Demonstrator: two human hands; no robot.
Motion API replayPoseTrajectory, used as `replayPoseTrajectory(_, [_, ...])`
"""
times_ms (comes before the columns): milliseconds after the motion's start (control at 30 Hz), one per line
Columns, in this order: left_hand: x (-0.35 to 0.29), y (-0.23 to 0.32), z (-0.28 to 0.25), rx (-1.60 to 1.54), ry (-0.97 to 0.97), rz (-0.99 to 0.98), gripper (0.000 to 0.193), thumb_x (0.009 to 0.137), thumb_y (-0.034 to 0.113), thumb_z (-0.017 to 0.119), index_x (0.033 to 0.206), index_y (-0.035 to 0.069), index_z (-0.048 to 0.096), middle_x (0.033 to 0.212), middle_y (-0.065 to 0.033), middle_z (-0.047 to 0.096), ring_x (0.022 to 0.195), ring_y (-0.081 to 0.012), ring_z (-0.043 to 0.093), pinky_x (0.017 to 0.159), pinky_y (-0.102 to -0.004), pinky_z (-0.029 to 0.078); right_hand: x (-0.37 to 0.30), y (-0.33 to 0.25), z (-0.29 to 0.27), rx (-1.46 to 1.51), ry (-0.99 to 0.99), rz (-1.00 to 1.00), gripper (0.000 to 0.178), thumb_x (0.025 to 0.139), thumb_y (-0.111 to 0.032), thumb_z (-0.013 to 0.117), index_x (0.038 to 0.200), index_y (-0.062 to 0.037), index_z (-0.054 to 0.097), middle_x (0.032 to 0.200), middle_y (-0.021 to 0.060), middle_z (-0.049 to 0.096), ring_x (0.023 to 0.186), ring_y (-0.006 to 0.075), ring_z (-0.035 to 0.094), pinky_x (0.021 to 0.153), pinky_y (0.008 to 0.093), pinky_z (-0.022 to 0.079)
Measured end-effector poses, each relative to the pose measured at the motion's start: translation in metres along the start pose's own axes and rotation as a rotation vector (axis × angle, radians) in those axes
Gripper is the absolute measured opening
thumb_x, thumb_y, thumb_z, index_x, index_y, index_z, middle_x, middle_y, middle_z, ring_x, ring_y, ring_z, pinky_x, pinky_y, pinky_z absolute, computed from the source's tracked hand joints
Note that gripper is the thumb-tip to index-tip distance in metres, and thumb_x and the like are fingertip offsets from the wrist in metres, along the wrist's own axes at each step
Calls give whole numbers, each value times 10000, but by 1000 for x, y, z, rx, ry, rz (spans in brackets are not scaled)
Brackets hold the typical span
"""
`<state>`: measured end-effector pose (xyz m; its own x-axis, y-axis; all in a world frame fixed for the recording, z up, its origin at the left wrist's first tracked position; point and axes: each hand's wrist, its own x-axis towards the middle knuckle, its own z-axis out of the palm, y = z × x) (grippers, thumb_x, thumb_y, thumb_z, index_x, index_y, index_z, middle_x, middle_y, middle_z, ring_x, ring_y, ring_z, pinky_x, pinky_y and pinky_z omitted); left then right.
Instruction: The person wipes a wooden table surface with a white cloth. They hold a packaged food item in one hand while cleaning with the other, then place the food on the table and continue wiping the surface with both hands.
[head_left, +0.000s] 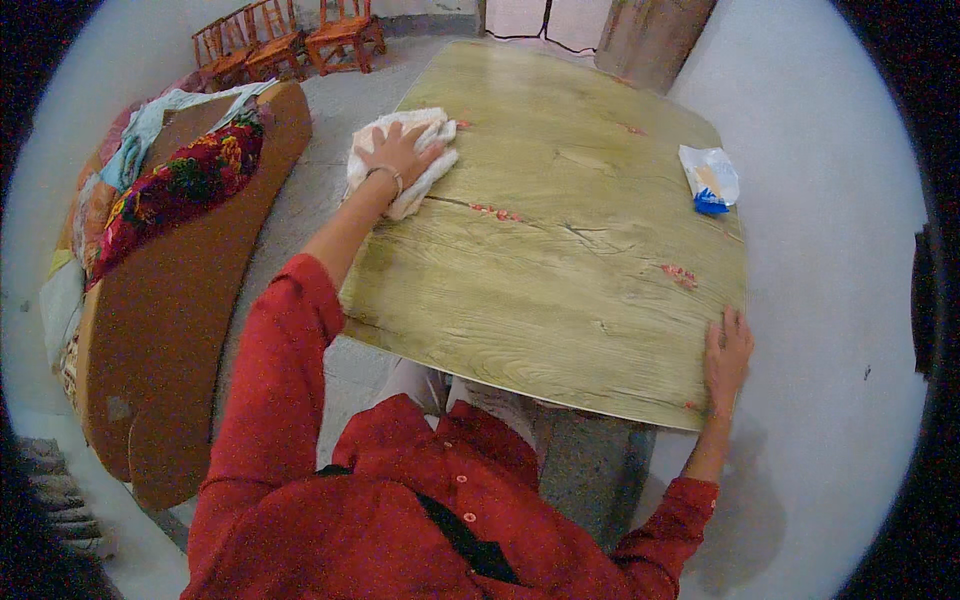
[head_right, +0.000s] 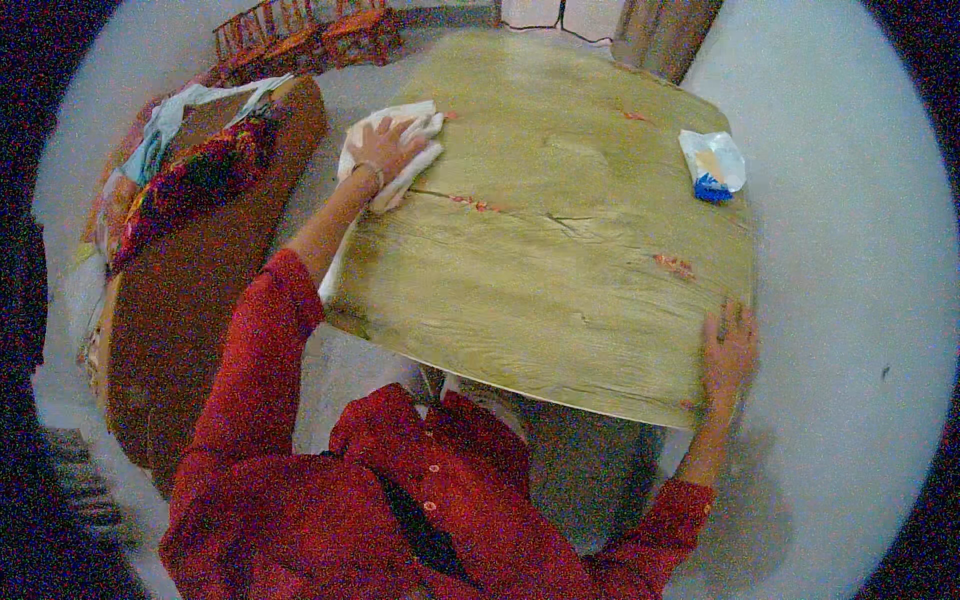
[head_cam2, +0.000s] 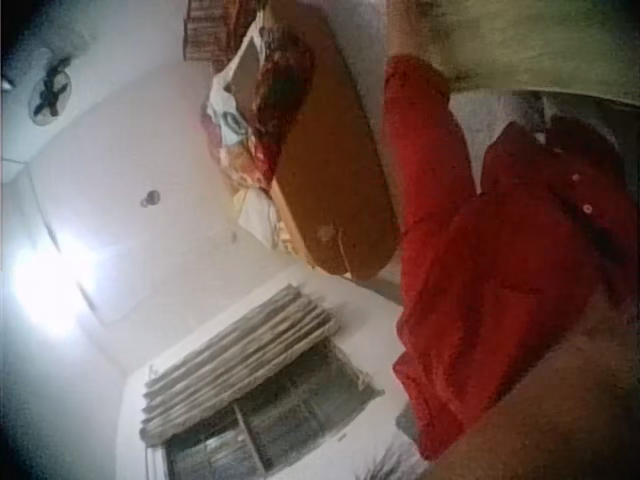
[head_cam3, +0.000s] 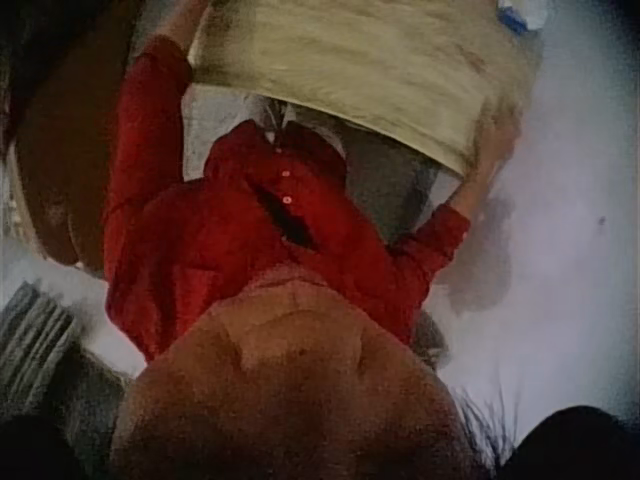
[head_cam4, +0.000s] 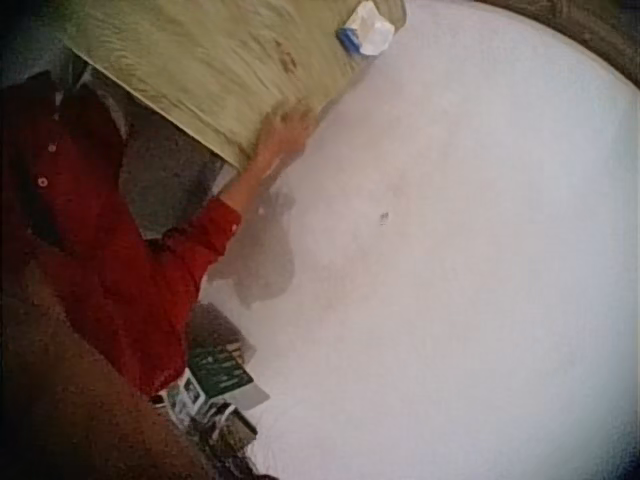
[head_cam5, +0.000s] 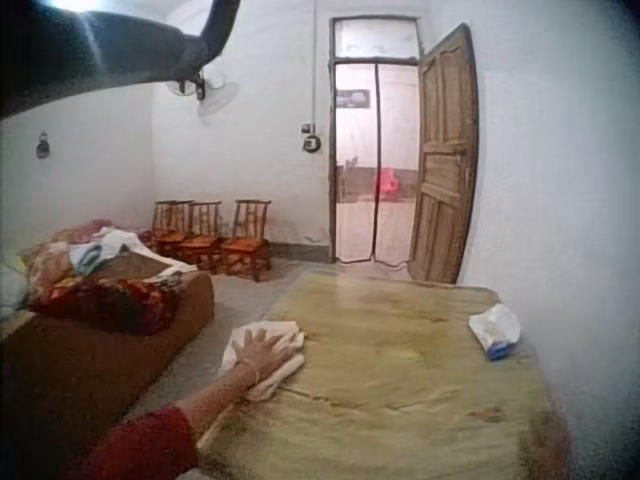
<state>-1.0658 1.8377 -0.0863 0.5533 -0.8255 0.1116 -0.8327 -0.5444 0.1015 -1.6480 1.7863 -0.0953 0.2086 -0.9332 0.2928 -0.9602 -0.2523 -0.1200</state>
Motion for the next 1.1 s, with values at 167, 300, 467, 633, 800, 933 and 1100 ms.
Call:
replayPoseTrajectory(167, [12,68,1,15,-17,182,679,749,718,384,1331,372,344,1423,-64,267,1326,-381,131,963,-701,73,-1,-7,-7,32,-4,9,477,852,-337,526,1276,-126,465,1351,173,368,1225,357,342,1020,446,274])
replayPoseTrajectory(300, [-57,99,7,-76,56,623,633,760,682,417,1312,375,380,1396,-92,305,1302,-411,169,941,-697,124,0,-14,-9,67,-2,6,467,858,-324,519,1276,-125,463,1353,178,363,1233,363,325,1024,450,264])
replayPoseTrajectory(467, [-159,54,-20,-189,63,965,603,755,574,537,1299,342,419,1394,-128,311,1276,-409,243,977,-661,106,-2,0,0,20,-11,5,475,866,-328,513,1290,-125,447,1366,182,347,1242,353,321,1033,445,248])
replayPoseTrajectory(633, [-165,-36,-29,-70,7,680,570,774,541,537,1292,328,435,1425,-135,263,1320,-412,158,988,-648,82,-3,2,1,-20,14,-25,471,878,-342,495,1294,-126,443,1377,180,332,1250,341,326,1044,435,228])
replayPoseTrajectory(800, [-107,-46,-9,-36,109,346,564,789,589,479,1299,357,417,1401,-117,303,1306,-394,198,956,-682,94,5,-7,2,-14,-33,-56,464,894,-334,465,1308,-127,423,1381,177,328,1247,347,330,1041,429,233])
replayPoseTrajectory(933, [-131,-5,-18,-53,63,425,558,793,589,468,1300,361,413,1419,-119,280,1312,-399,188,956,-690,79,6,2,7,-25,-28,-54,469,900,-332,453,1316,-119,408,1360,177,361,1242,346,334,1036,432,240])
replayPoseTrajectory(1100, [-203,-33,-26,-70,74,623,530,803,547,487,1285,330,445,1417,-141,279,1300,-424,202,959,-683,101,1,15,13,14,13,-84,461,896,-327,457,1302,-111,425,1332,183,396,1234,346,346,1028,436,252])
